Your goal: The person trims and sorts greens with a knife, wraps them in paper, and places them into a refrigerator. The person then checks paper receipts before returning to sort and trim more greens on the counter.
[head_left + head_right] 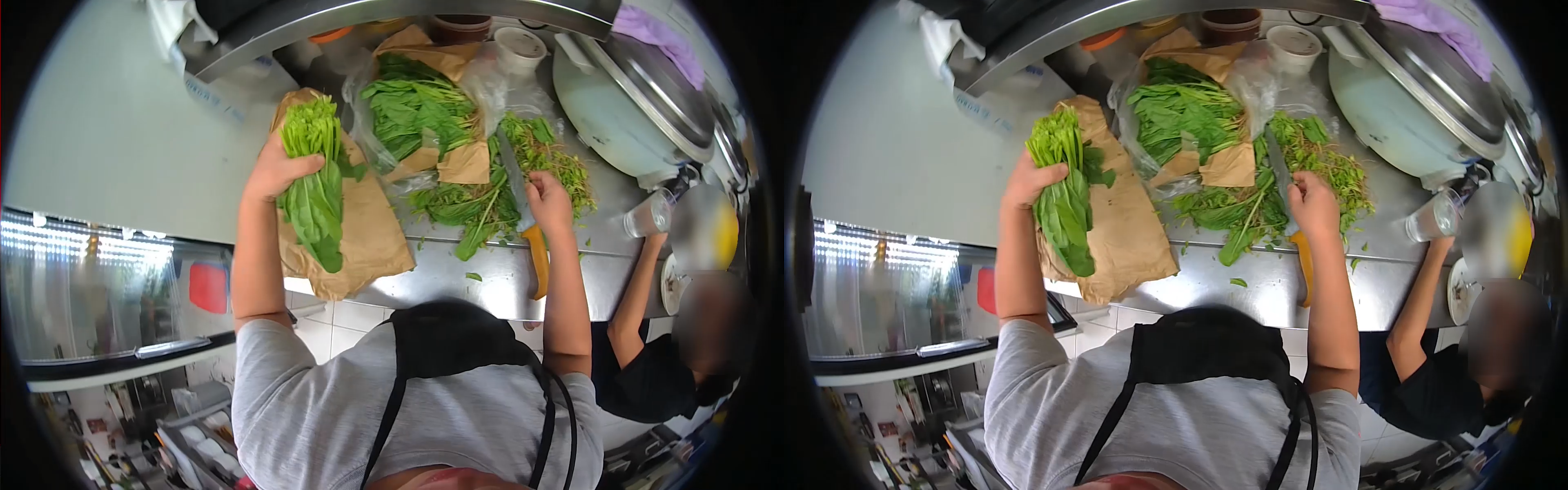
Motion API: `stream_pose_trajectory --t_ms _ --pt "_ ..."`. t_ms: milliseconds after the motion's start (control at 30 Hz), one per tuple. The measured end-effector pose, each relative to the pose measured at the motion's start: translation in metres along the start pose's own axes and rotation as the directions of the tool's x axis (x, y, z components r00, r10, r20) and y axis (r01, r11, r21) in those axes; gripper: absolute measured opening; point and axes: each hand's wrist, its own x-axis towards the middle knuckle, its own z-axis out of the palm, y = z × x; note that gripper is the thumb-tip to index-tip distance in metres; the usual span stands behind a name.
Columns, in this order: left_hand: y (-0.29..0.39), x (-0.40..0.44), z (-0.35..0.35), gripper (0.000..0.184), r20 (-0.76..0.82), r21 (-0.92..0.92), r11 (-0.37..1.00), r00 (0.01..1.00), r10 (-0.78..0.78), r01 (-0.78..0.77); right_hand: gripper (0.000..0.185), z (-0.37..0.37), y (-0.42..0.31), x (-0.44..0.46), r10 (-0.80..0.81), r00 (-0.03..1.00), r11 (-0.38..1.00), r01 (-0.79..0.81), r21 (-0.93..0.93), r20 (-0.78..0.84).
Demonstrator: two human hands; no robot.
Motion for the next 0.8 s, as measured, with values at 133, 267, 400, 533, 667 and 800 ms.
stream_pose_trajectory --t_ms 133,267,400,533,667,800 --pt "0.013 -0.026 -0.017 0.060 0.041 0.245 0.965 0.993 -0.106 0.093 0.030 0.021 -0.035 -0.023 -0.243 0.960 0.968 0.248 -0.022 0.143" --pt "0.000 -0.045 -0.027 0.056 0.021 0.338 0.929 0.986 -0.166 0.149 0.032 0.088 -0.081 -0.076 -0.595 0.631 0.767 0.630 0.118 0.498" --pt "-0.013 -0.059 -0.029 0.057 -0.018 0.343 0.923 0.984 -0.177 0.172 0.020 0.159 -0.071 -0.105 -0.704 0.522 0.564 0.823 -0.068 0.481" --pt "-0.017 -0.069 -0.028 0.057 -0.037 0.430 0.878 0.976 -0.215 0.209 0.013 0.144 -0.069 -0.098 -0.703 0.525 0.552 0.828 -0.097 0.480" --pt "-0.040 -0.070 0.003 0.057 -0.019 0.736 0.671 0.993 -0.115 0.092 0.011 0.126 -0.065 -0.096 -0.740 0.524 0.551 0.832 -0.066 0.421" --pt "-0.124 -0.058 0.038 0.064 -0.058 0.884 0.452 0.987 -0.151 0.121 0.007 0.136 -0.050 -0.110 -0.697 0.589 0.611 0.786 -0.090 0.410"
